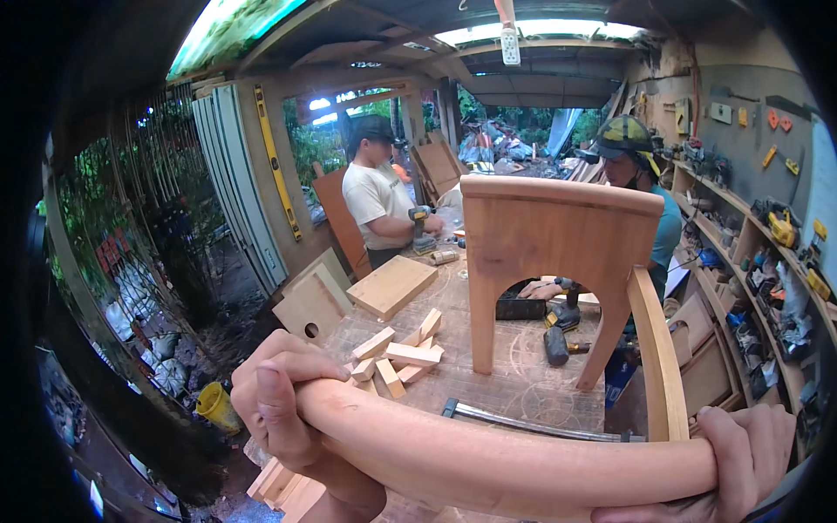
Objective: The person holds wooden chair components in place while assembling a wooden chair with a coworker, securing the joints with a bar clamp, and holding pieces as the coworker taps them with a mallet.
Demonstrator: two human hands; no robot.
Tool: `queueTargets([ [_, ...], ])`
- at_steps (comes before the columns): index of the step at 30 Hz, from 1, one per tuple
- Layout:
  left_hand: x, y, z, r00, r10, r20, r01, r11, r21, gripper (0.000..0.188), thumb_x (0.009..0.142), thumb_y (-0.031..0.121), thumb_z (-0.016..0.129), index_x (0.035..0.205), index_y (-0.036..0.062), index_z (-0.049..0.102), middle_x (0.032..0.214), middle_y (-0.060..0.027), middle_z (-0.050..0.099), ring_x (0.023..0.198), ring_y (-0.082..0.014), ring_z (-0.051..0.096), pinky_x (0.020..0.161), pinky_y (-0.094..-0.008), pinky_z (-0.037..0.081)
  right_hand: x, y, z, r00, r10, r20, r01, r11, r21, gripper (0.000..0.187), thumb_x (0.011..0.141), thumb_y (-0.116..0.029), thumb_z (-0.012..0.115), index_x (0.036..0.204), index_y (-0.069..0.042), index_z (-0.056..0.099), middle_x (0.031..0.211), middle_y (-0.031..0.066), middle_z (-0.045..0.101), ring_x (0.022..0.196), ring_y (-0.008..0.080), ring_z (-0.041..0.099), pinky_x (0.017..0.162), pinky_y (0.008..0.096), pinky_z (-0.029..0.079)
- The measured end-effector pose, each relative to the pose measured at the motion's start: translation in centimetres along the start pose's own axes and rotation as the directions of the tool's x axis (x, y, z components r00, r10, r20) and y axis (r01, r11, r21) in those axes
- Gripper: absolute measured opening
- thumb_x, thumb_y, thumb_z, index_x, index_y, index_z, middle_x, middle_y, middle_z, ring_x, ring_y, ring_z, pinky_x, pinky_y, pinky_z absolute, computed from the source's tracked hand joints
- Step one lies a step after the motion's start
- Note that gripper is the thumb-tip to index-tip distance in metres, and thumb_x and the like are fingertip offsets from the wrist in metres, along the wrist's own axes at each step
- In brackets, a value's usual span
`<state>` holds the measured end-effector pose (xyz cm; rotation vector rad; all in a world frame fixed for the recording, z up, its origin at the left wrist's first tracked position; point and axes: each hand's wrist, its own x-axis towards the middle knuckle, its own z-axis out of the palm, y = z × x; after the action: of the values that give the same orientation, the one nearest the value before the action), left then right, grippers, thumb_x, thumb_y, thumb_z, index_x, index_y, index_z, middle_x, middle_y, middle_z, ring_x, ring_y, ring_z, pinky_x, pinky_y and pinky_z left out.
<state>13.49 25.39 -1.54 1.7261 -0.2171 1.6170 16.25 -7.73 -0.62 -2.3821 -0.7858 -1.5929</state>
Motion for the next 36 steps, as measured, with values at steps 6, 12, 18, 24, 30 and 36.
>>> queueTargets([
  [6, 0.0, -0.4, 1.3, 0.999, -0.038, -0.008, 0.038, 0.999, 0.015, 0.059, 0.102, 0.039, 0.044, 0.068, -0.0005, 0.072, 0.062, -0.0131, 0.062, 0.055, -0.0222, 0.06, 0.054, -0.0333, 0.041, 0.2, 0.7, -0.1, 0.999, -0.034, 0.039, 0.037, 0.997, -0.068, 0.103, 0.055, -0.094, 0.066, 0.098, 0.0, 0.065, 0.071, 0.0079, 0.046, 0.069, 0.0247, 0.046, 0.063, 0.0389, 0.034],
  [12, 0.2, 0.3, 0.7, 0.998, -0.06, 0.011, 0.06, 0.998, 0.004, 0.059, 0.102, 0.04, 0.046, 0.069, -0.001, 0.073, 0.063, -0.0132, 0.063, 0.056, -0.0218, 0.061, 0.055, -0.0326, 0.041, -0.3, 0.4, -0.1, 1.0, 0.018, 0.015, -0.017, 0.998, -0.053, 0.104, 0.058, -0.094, 0.064, 0.102, 0.0, 0.065, 0.072, 0.008, 0.047, 0.069, 0.0252, 0.046, 0.064, 0.0397, 0.035],
  [18, -0.2, -0.3, 0.5, 0.998, -0.066, 0.002, 0.066, 0.997, -0.048, 0.055, 0.101, 0.038, 0.049, 0.071, -0.0018, 0.074, 0.064, -0.014, 0.064, 0.057, -0.0221, 0.062, 0.054, -0.033, 0.041, -0.7, 0.3, -0.2, 0.999, -0.042, 0.024, 0.044, 0.996, -0.075, 0.104, 0.062, -0.092, 0.064, 0.113, -0.001, 0.063, 0.079, 0.009, 0.05, 0.074, 0.0284, 0.048, 0.069, 0.0447, 0.04],
  [24, 0.1, -0.3, -0.2, 0.999, -0.027, 0.046, 0.027, 1.0, -0.012, 0.051, 0.099, 0.036, 0.052, 0.072, -0.0015, 0.075, 0.064, -0.0142, 0.064, 0.056, -0.0232, 0.061, 0.053, -0.0332, 0.042, -0.7, 0.7, -0.9, 0.995, -0.088, 0.035, 0.091, 0.992, -0.087, 0.103, 0.064, -0.091, 0.064, 0.113, -0.001, 0.062, 0.083, 0.0105, 0.051, 0.076, 0.0291, 0.048, 0.071, 0.0461, 0.04],
  [30, 0.1, -0.7, 0.3, 0.999, -0.022, 0.038, 0.022, 1.0, -0.006, 0.049, 0.098, 0.033, 0.053, 0.072, -0.002, 0.074, 0.063, -0.0131, 0.062, 0.056, -0.0235, 0.061, 0.052, -0.0341, 0.042, -0.5, 0.8, -0.6, 0.992, -0.082, 0.096, 0.088, 0.994, -0.064, 0.103, 0.064, -0.09, 0.065, 0.112, 0.001, 0.062, 0.084, 0.0113, 0.052, 0.076, 0.0294, 0.048, 0.071, 0.0457, 0.04],
  [36, 0.2, -0.4, 0.0, 0.997, -0.015, 0.078, 0.015, 1.0, -0.001, 0.049, 0.099, 0.032, 0.052, 0.071, -0.0016, 0.072, 0.062, -0.0124, 0.06, 0.055, -0.0241, 0.06, 0.052, -0.0344, 0.042, -0.4, 0.7, -0.6, 0.994, -0.106, 0.02, 0.107, 0.991, -0.079, 0.1, 0.066, -0.089, 0.066, 0.109, 0.002, 0.063, 0.084, 0.0121, 0.054, 0.076, 0.0298, 0.049, 0.072, 0.0455, 0.04],
])
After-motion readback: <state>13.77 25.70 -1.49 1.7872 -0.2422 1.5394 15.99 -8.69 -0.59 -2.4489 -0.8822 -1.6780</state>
